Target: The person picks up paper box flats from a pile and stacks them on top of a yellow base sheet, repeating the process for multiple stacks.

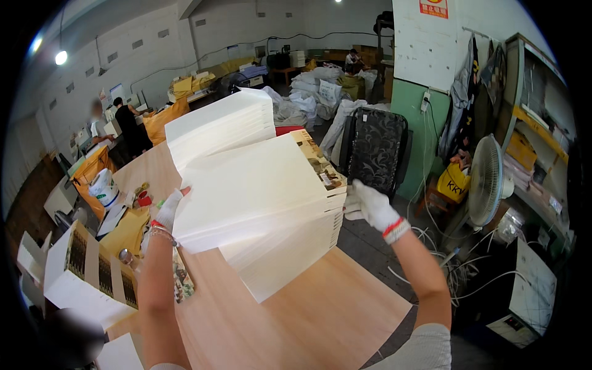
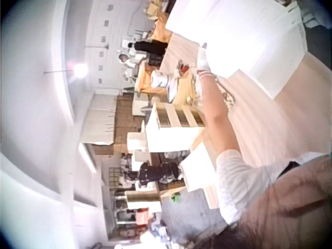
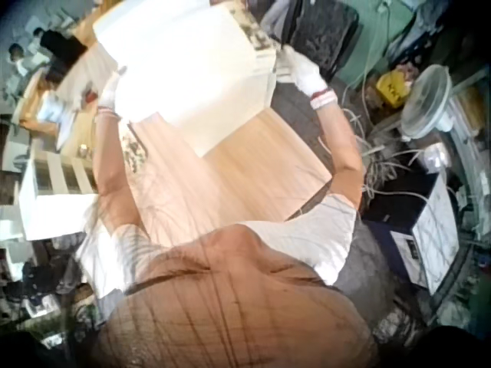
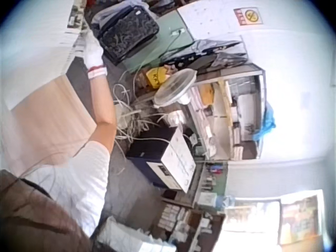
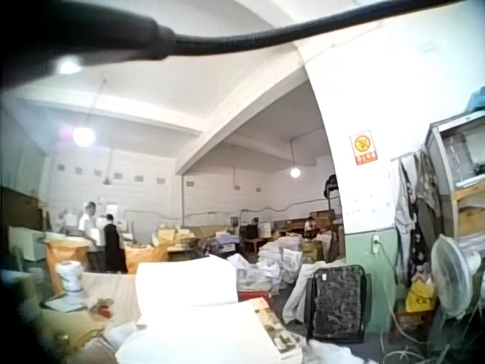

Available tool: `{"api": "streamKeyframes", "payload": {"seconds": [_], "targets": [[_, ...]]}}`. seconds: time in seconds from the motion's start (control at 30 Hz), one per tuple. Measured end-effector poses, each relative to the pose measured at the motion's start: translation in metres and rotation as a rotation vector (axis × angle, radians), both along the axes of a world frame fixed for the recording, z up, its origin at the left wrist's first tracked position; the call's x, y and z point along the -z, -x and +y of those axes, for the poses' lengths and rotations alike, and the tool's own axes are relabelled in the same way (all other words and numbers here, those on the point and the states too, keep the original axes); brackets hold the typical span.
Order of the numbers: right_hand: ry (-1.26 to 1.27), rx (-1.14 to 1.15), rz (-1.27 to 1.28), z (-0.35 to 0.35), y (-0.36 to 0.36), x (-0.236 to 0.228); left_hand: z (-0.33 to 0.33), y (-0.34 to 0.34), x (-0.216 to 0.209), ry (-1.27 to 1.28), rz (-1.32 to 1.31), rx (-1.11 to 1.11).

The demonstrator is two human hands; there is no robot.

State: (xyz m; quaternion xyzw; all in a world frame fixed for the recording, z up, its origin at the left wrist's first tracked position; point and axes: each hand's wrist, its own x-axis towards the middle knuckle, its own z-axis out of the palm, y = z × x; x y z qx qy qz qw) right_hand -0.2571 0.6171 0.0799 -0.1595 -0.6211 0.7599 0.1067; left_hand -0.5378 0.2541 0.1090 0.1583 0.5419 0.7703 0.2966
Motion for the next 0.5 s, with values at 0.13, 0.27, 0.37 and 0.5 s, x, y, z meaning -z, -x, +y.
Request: {"api": "streamKeyframes", "payload": {"seconds": [0.13, 0.27, 0.37, 0.5], "targets": [[0.294, -0.125, 0.008, 0.024, 0.025, -0.027, 0.008, 0.043, 0.009, 0.091, 0.015, 0.072], [0.275, -0.126, -0.160, 0.009, 0.028, -0.043, 0.014, 0.012, 0.012, -0.016, -0.025, 0.013], [0.306, -0.211, -0.119, -0.011, 0.002, -0.024, -0.023, -0.002, 0.015, -0.143, -0.246, 0.172], [0.363, -0.484, -0.054, -0.053, -0.047, 0.002, -0.097, -0.047, 0.026, -0.044, 0.024, -0.034]]}}
